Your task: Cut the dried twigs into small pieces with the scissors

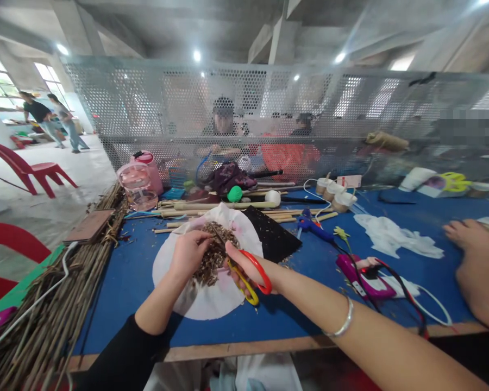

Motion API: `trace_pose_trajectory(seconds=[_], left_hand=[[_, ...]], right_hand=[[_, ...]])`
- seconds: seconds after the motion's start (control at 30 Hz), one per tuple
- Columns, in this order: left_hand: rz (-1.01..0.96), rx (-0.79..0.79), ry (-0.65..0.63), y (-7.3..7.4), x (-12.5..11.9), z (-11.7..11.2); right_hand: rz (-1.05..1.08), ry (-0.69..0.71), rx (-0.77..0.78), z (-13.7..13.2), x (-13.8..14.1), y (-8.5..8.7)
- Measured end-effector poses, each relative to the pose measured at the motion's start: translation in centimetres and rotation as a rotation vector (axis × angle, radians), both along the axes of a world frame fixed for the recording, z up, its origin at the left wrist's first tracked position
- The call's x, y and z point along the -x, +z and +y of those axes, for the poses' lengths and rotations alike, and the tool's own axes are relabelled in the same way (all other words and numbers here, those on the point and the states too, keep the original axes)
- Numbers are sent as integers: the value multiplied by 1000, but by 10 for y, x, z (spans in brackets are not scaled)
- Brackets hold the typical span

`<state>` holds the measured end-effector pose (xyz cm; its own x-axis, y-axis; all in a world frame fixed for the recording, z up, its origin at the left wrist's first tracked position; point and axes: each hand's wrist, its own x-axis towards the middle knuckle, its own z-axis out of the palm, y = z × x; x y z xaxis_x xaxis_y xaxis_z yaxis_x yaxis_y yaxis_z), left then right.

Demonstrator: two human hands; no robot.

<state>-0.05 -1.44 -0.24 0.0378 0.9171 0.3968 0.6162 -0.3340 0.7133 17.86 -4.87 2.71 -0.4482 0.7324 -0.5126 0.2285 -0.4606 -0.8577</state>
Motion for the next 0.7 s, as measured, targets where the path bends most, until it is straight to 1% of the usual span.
trace_pose_trajectory(seconds=[0.1,0.17,0.33,0.43,0.53,0.6,0.7], left_hand=[[48,-26,-39,-1,0,0],[75,-29,-52,-3,0,1],[118,13,-56,-7,1,3],[112,43,-17,-6,1,4],[68,63,44,-4,2,4],[29,83,75,-2,3,4],[-48,128,113,-2,3,6]], right_hand=[[18,-34,-27,3,6,-4],[18,-52,-19,4,8,-8],[-64,-79,3,7,7,-16],[-80,-82,25,8,7,-15],[-94,-103,90,9,5,-13],[-93,-111,103,9,3,-11],[11,-84,114,4,-1,-10]])
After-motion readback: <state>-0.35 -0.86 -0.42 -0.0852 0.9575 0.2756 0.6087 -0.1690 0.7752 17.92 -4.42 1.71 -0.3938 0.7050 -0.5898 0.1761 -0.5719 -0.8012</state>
